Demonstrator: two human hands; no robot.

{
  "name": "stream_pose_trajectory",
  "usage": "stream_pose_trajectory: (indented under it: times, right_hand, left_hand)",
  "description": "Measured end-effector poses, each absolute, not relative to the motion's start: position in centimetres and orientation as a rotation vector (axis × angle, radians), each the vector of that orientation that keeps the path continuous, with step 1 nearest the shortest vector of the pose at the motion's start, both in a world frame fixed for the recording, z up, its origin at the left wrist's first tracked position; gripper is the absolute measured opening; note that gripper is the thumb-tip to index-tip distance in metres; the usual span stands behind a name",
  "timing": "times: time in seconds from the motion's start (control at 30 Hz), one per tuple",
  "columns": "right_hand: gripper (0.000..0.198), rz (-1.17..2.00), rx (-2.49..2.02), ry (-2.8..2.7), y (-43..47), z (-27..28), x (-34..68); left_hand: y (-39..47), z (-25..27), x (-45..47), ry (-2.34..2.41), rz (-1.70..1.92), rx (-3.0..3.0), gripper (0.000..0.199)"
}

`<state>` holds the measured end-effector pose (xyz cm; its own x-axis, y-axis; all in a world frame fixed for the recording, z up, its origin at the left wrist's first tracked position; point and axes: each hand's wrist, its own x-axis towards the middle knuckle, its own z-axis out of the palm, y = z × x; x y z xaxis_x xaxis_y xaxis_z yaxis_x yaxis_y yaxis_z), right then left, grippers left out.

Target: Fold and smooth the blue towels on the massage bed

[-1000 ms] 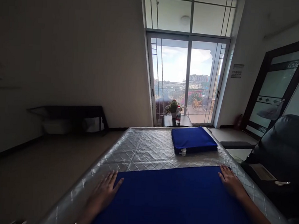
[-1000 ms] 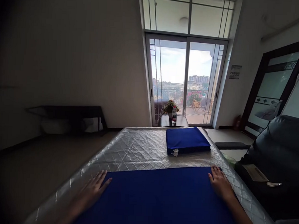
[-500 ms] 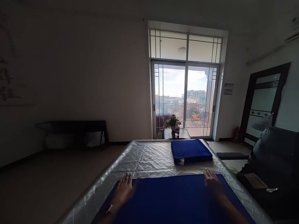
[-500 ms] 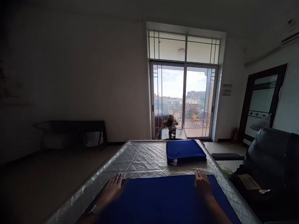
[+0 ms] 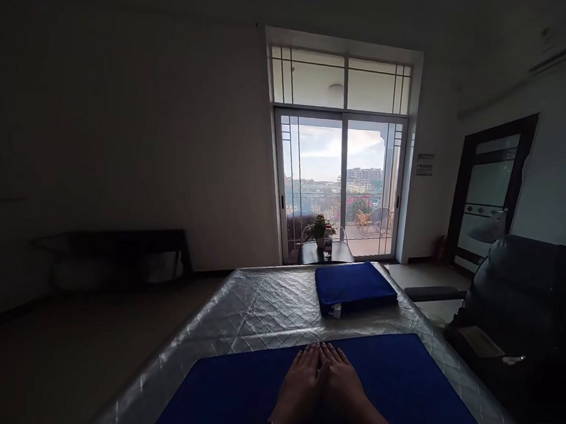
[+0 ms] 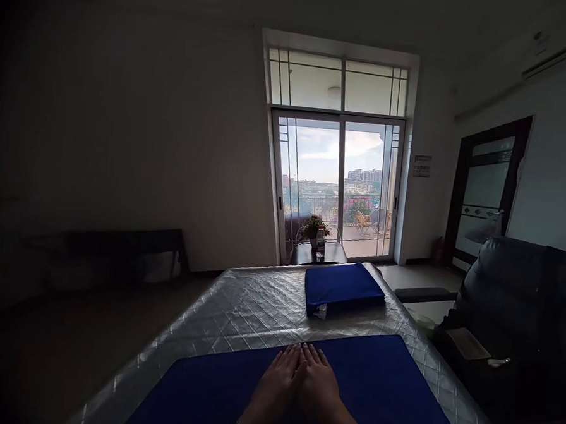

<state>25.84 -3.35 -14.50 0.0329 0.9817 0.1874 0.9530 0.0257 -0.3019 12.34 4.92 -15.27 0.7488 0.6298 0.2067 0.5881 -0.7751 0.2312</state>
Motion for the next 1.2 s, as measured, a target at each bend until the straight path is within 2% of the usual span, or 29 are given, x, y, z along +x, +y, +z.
stream_pose_trajectory:
  times: [0.23,0.33,0.43,0.53,0.7,0.93,1.2]
  right_hand:
    - [0.061,0.129,-2.045,-1.903,-3.5,-13.5,25.0]
    - [0.063,0.159,-2.151,-1.836,-4.7,-12.7,26.7]
    - [0.067,0.140,-2.313,-1.712,-7.5,-12.4,31.7]
    - [0.064,0.041,-2.448,-1.544,-11.1,-13.1,38.2]
    - [0.060,-0.087,-2.490,-1.425,-13.7,-15.7,44.1]
    - [0.061,-0.032,-2.615,-1.472,-13.0,-18.2,46.7]
    - [0.071,-0.165,-2.725,-1.360,-12.6,-16.4,46.8]
  left_hand:
    - [4.3,-14.3,12.7,0.971,0.326,2.842,0.075]
    - [5.7,-14.3,10.6,1.025,0.274,2.883,0.070]
    - [9.5,-14.8,4.6,1.148,0.244,2.916,0.062]
    - [14.2,-15.7,-3.8,1.458,0.254,2.828,0.066]
    - [18.1,-17.4,-12.5,1.607,0.397,2.842,0.067]
    - [18.1,-18.5,-12.3,1.686,0.369,2.776,0.077]
    - [17.8,-18.2,-11.8,1.705,0.365,2.732,0.074]
